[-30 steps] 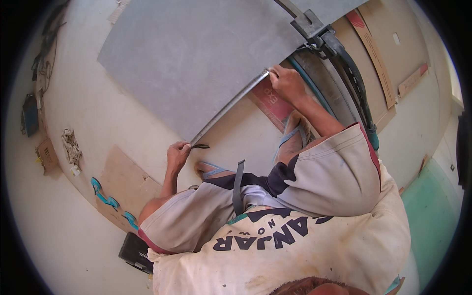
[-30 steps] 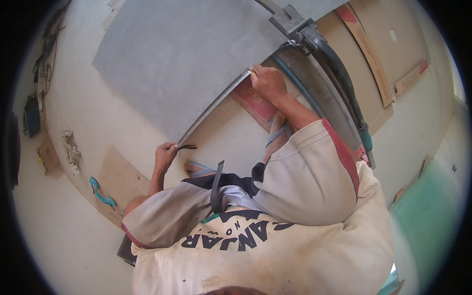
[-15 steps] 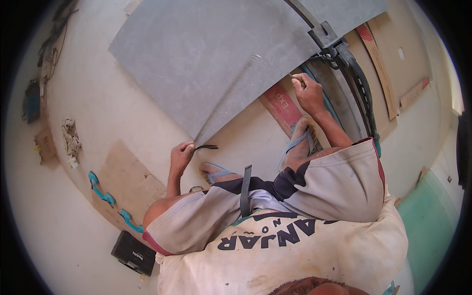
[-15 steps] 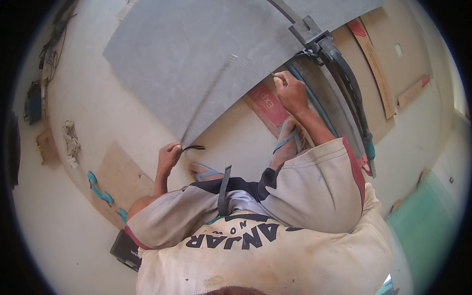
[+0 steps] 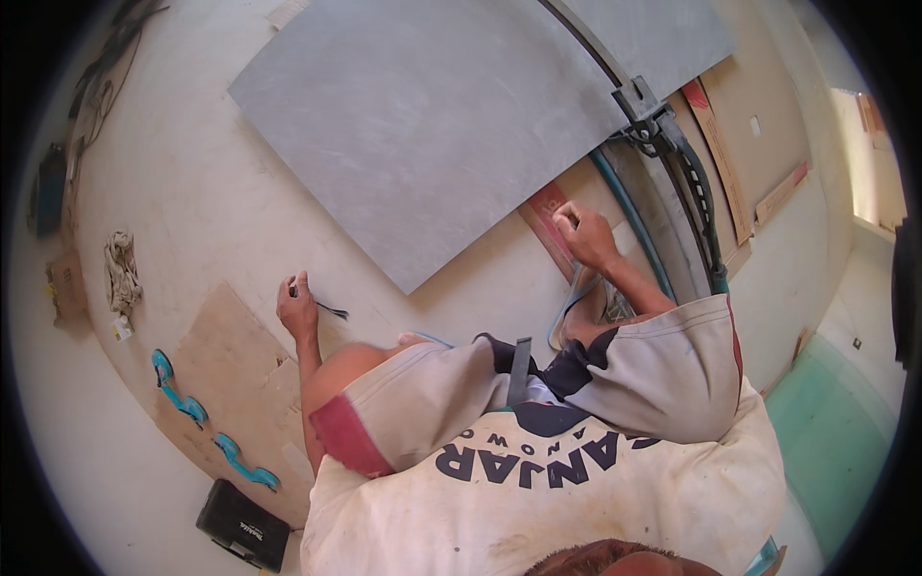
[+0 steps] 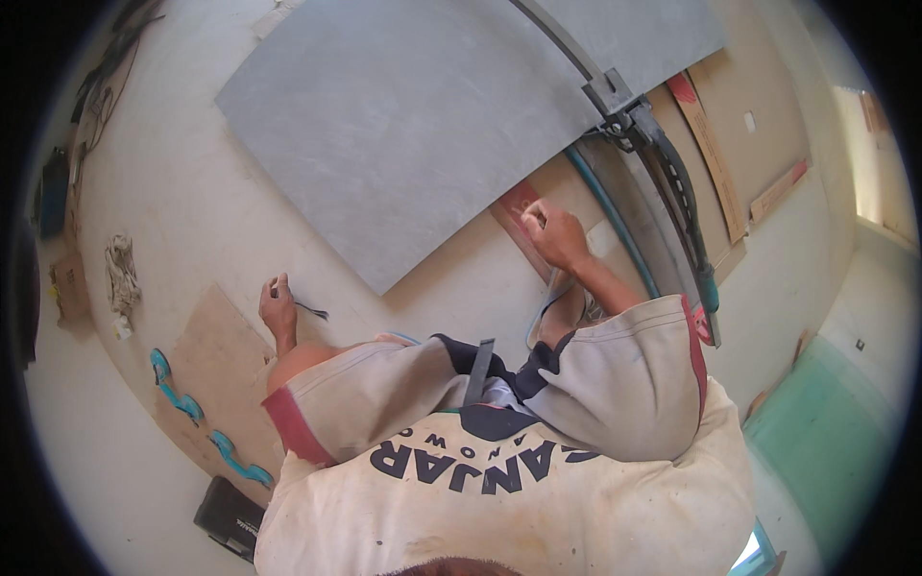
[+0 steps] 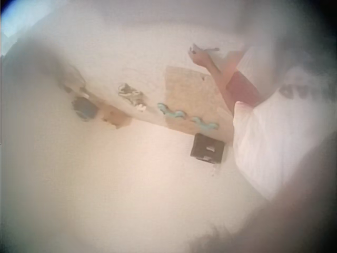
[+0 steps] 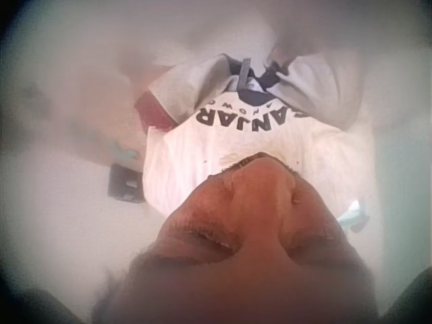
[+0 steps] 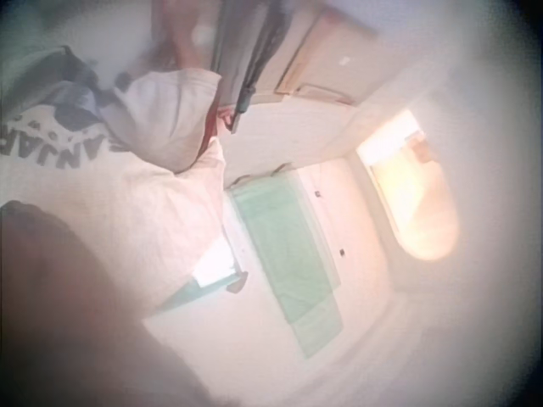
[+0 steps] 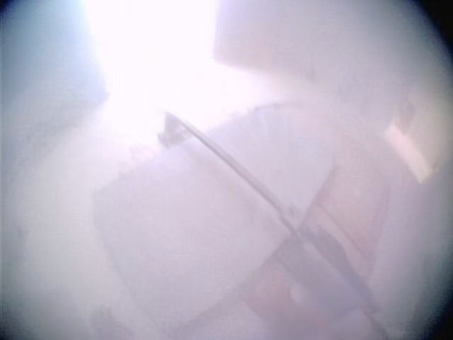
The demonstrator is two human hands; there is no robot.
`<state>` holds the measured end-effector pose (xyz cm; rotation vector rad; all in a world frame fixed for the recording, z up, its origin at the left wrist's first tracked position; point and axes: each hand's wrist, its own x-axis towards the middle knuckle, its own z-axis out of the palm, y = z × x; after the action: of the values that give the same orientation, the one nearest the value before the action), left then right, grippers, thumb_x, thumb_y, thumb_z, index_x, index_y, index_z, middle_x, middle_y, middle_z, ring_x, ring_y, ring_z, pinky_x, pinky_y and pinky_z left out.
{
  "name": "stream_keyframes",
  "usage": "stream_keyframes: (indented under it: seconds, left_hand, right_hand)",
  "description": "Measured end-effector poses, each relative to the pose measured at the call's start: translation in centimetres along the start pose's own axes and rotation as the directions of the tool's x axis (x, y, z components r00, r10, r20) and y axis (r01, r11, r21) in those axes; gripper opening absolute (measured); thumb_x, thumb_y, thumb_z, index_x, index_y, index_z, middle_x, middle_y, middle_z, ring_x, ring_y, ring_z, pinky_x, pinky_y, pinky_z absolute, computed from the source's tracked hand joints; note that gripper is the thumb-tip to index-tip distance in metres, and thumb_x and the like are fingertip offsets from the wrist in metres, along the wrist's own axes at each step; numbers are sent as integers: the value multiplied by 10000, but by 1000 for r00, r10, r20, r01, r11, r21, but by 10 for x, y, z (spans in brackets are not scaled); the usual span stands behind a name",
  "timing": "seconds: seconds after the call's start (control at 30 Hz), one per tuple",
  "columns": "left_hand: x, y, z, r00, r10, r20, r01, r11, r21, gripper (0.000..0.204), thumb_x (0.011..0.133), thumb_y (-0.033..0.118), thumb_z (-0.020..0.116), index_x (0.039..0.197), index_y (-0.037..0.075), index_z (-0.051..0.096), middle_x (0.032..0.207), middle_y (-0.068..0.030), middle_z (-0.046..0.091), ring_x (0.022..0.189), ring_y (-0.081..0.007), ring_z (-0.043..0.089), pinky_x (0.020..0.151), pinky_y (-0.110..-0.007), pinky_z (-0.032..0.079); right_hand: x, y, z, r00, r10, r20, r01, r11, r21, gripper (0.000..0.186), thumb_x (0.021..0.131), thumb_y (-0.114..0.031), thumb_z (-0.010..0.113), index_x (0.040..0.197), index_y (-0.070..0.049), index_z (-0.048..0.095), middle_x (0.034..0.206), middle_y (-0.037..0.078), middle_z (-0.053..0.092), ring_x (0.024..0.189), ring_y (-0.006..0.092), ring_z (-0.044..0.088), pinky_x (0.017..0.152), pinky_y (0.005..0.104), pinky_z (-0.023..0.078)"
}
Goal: The person measures a large rectangular tile using a tape measure and marks it with a pencil. They then position the tile on a manual tile cutter, align the cutting wheel with the mark, and apply pressure to score the tile. Finally, they use the cutter's handle to snap the tile along the scored line, separating it into two pieces.
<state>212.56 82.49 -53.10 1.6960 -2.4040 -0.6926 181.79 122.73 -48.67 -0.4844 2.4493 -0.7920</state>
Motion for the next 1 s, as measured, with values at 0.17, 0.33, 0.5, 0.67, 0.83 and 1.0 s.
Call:
stream_keyframes:
  seconds: [0.17, 0.33, 0.5, 0.67, 0.83, 1.0]
  left_hand:
    - [13, 12, 16, 983, 177, -42, -166, 968, 189, 385, 825, 343, 649, 1066, 43, 631, 1063, -147, 614, 996, -306, 561, 867, -416, 434]
    - [32, 42, 24, 946, 307, -100, -286, 941, 178, 384, 821, 323, 641, 1083, 44, 617, 1081, -147, 589, 1056, -311, 517, 917, -439, 397]
    - [63, 106, 49, 977, 210, -46, -215, 942, -257, 469, 835, 336, 618, 1159, 3, 554, 1090, -180, 579, 1047, -327, 527, 930, -410, 403]
    - [73, 143, 52, 988, 22, 155, 32, 942, -334, 606, 826, 365, 629, 1234, -51, 464, 1100, -202, 573, 1030, -308, 548, 903, -397, 429]
    - [77, 174, 26, 879, -184, 441, 365, 853, -372, 646, 827, 381, 634, 1226, -88, 438, 1112, -200, 551, 1011, -267, 551, 839, -394, 481]
    - [102, 157, 40, 779, -253, 574, 474, 837, -274, 625, 838, 389, 625, 1208, -81, 444, 1142, -194, 505, 1019, -279, 523, 819, -445, 487]
  right_hand:
    - [-25, -17, -11, 978, 2, 209, 12, 998, -66, 241, 825, -251, 552, 849, -24, 631, 798, 157, 646, 745, 295, 624, 689, 370, 475]
    - [-23, -32, -64, 924, -34, 382, 107, 979, -172, 228, 800, -224, 559, 825, -9, 630, 805, 166, 639, 754, 298, 613, 693, 367, 468]
    - [11, -37, -79, 937, -128, 325, 232, 924, -304, 211, 794, -206, 567, 820, -11, 643, 774, 166, 647, 761, 320, 622, 698, 388, 475]
    - [31, -7, -47, 887, -98, 452, 299, 867, -399, 206, 789, -218, 591, 843, -38, 677, 820, 166, 667, 825, 322, 637, 742, 416, 486]
    - [42, 35, -21, 796, -125, 592, 412, 829, -378, 192, 786, -221, 602, 875, -69, 678, 874, 158, 675, 855, 337, 636, 782, 456, 454]
    - [52, 43, -25, 743, -242, 624, 533, 778, -334, 198, 788, -226, 606, 900, -77, 669, 990, 174, 654, 937, 321, 613, 805, 479, 430]
